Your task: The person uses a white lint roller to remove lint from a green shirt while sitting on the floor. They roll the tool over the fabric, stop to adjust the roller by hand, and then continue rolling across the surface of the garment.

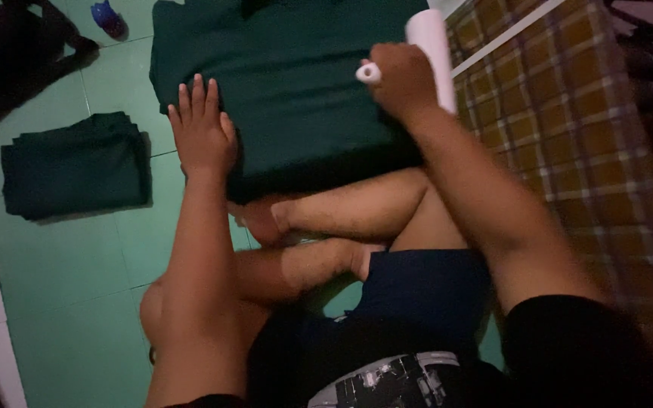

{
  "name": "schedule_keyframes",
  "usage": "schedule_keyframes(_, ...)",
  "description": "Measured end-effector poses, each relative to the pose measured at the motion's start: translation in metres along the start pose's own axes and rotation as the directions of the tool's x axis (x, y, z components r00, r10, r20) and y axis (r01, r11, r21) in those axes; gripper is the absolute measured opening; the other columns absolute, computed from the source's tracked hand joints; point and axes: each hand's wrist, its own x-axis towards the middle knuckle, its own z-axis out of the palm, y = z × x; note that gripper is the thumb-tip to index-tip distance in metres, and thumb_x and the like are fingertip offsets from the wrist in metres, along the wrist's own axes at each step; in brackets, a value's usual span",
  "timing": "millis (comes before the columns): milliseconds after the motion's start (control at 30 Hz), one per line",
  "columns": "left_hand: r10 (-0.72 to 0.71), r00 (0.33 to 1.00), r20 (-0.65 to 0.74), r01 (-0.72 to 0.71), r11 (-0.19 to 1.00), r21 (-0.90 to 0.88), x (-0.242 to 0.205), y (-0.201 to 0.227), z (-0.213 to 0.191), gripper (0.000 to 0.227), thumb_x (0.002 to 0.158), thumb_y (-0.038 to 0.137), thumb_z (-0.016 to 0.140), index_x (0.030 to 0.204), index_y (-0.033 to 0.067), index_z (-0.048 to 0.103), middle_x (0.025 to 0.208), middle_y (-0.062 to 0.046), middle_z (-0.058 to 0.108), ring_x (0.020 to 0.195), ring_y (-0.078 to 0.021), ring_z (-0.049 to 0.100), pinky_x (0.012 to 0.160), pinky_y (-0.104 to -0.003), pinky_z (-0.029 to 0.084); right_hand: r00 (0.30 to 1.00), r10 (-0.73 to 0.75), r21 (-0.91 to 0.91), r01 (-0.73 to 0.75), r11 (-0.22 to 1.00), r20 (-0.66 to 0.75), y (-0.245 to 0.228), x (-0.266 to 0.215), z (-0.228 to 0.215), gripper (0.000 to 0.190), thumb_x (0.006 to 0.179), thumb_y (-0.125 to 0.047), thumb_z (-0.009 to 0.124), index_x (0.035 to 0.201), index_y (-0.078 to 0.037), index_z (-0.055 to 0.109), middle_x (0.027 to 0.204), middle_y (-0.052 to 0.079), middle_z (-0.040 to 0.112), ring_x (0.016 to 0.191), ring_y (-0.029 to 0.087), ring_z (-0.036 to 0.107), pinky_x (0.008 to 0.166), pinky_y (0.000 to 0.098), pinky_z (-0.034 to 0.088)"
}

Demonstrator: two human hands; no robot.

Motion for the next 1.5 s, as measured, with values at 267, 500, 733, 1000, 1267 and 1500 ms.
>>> schedule_keyframes(267, 0.014, 1.0, -0.013, -0.014, 1.0, 0.001, 0.002, -0.01, 0.011, 0.058, 0.107, 0.025, 0.039, 0.164, 0.0134, 0.034, 0.171, -0.01, 0.023, 0.156, -0.0366, 0.017, 0.123, -0.061, 0.015, 0.995, -0.054, 0.41, 0.086, 0.908, -0.089, -0.194, 0.009, 0.002, 0.007, 0.091, -0.018, 0.065, 0.089, -0.015, 0.059, 0.082, 0.006, 0.061, 0.075, 0.027, 0.063, 0.073, 0.0415, 0.048)
schedule_keyframes(500, 0.076, 0.994, -0.078, -0.076, 0.997, 0.007, 0.003, -0.022, 0.026, 0.059, 0.109, 0.026, 0.04, 0.166, 0.0144, 0.034, 0.171, -0.011, 0.021, 0.155, -0.0408, 0.017, 0.122, -0.067, 0.018, 0.98, -0.101, 0.101, 0.119, 0.988, -0.169, -0.13, -0.012, 0.001, 0.019, 0.094, -0.024, 0.062, 0.078, -0.019, 0.053, 0.069, 0.0, 0.051, 0.064, 0.024, 0.058, 0.063, 0.0394, 0.044)
schedule_keyframes(733, 0.055, 0.994, -0.091, -0.054, 0.998, 0.011, 0.0, -0.018, 0.023, 0.057, 0.109, 0.026, 0.04, 0.165, 0.0141, 0.038, 0.171, -0.011, 0.024, 0.155, -0.039, 0.019, 0.123, -0.065, 0.016, 0.987, -0.136, -0.063, 0.131, 0.989, -0.082, 0.017, -0.066, 0.002, 0.027, 0.102, -0.028, 0.065, 0.079, -0.019, 0.053, 0.071, 0.003, 0.051, 0.066, 0.025, 0.057, 0.066, 0.0412, 0.045)
schedule_keyframes(1000, 0.051, 0.996, -0.07, -0.049, 0.998, 0.026, 0.001, -0.013, 0.015, 0.058, 0.108, 0.025, 0.043, 0.165, 0.0132, 0.037, 0.171, -0.012, 0.024, 0.155, -0.0397, 0.021, 0.122, -0.066, 0.018, 0.972, -0.043, 0.249, 0.101, 0.963, -0.23, -0.066, -0.032, -0.022, 0.028, 0.099, -0.02, 0.069, 0.074, -0.015, 0.058, 0.068, 0.009, 0.055, 0.064, 0.031, 0.06, 0.065, 0.043, 0.046)
schedule_keyframes(1267, 0.033, 0.996, -0.077, -0.03, 0.999, 0.039, 0.003, -0.017, 0.023, 0.055, 0.11, 0.025, 0.042, 0.164, 0.0154, 0.039, 0.171, -0.008, 0.026, 0.155, -0.0377, 0.022, 0.122, -0.064, 0.018, 0.982, -0.093, 0.312, 0.141, 0.94, -0.165, -0.187, -0.01, 0.006, 0.018, 0.091, -0.03, 0.066, 0.08, -0.018, 0.058, 0.071, 0.001, 0.056, 0.066, 0.024, 0.06, 0.064, 0.04, 0.045)
schedule_keyframes(1500, 0.079, 0.994, -0.07, -0.077, 0.997, 0.028, 0.004, -0.022, 0.024, 0.057, 0.11, 0.025, 0.042, 0.165, 0.0133, 0.035, 0.171, -0.012, 0.023, 0.155, -0.0408, 0.021, 0.122, -0.067, 0.02, 0.961, -0.195, 0.01, 0.201, 0.98, -0.195, -0.067, -0.045, -0.001, 0.024, 0.087, -0.021, 0.069, 0.068, -0.018, 0.055, 0.061, 0.004, 0.049, 0.057, 0.027, 0.057, 0.055, 0.045, 0.042)
